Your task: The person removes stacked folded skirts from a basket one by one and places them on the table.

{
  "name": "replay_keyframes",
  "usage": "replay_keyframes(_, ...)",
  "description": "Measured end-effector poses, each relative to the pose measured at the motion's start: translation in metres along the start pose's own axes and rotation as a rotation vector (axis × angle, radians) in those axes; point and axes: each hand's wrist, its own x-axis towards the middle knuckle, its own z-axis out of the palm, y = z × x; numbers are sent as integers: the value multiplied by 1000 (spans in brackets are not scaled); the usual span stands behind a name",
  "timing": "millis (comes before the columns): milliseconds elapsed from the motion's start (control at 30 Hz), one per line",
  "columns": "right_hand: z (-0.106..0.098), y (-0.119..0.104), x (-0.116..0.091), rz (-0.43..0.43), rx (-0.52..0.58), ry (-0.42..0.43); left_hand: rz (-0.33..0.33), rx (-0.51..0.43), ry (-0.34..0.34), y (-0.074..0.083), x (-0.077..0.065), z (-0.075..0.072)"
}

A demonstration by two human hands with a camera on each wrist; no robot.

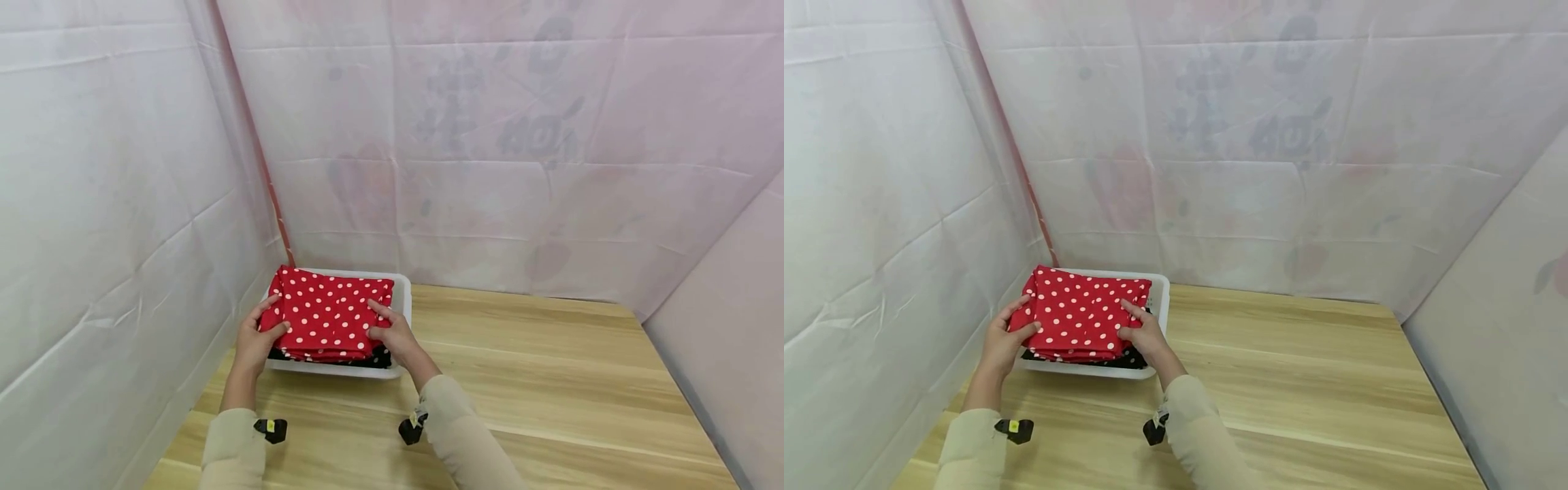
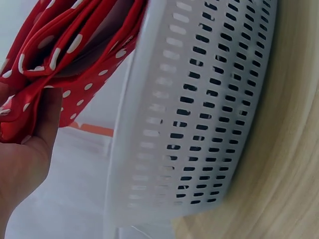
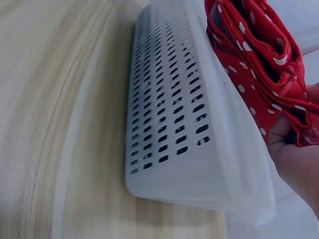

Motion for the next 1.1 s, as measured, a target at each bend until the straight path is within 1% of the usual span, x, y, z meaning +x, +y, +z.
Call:
replay_keyframes(200,-6,11,10,-24,0,-20,-21,36,14,10,-10,0)
replay_keyframes(267,-5,12,10,-32,-10,-21,-28,39,14,12,-14,0)
replay_keyframes(367,-5,15,6,-40,-62,-6,-39,23,8,13,-20,1)
replay_keyframes(467,-8,17,0,-46,-114,19,-45,-9,3,11,-27,5)
replay_keyframes(533,-11,17,-5,-62,-132,29,-33,-30,1,10,-31,9)
replay_keyframes(600,-14,11,-12,-79,-136,27,-23,-56,1,9,-36,14)
replay_keyframes(733,-21,-2,-27,-115,-119,0,3,-117,5,10,-45,24)
replay_keyframes(800,-26,-4,-34,-136,-110,1,10,-138,0,10,-50,31)
replay_keyframes(933,-41,8,-36,-152,-82,34,25,-163,-16,10,-56,44)
replay_keyframes(1033,-52,18,-35,-149,-69,68,46,-178,-24,8,-59,54)
replay_keyframes(1100,-58,20,-37,-153,-70,84,59,-180,-21,7,-59,61)
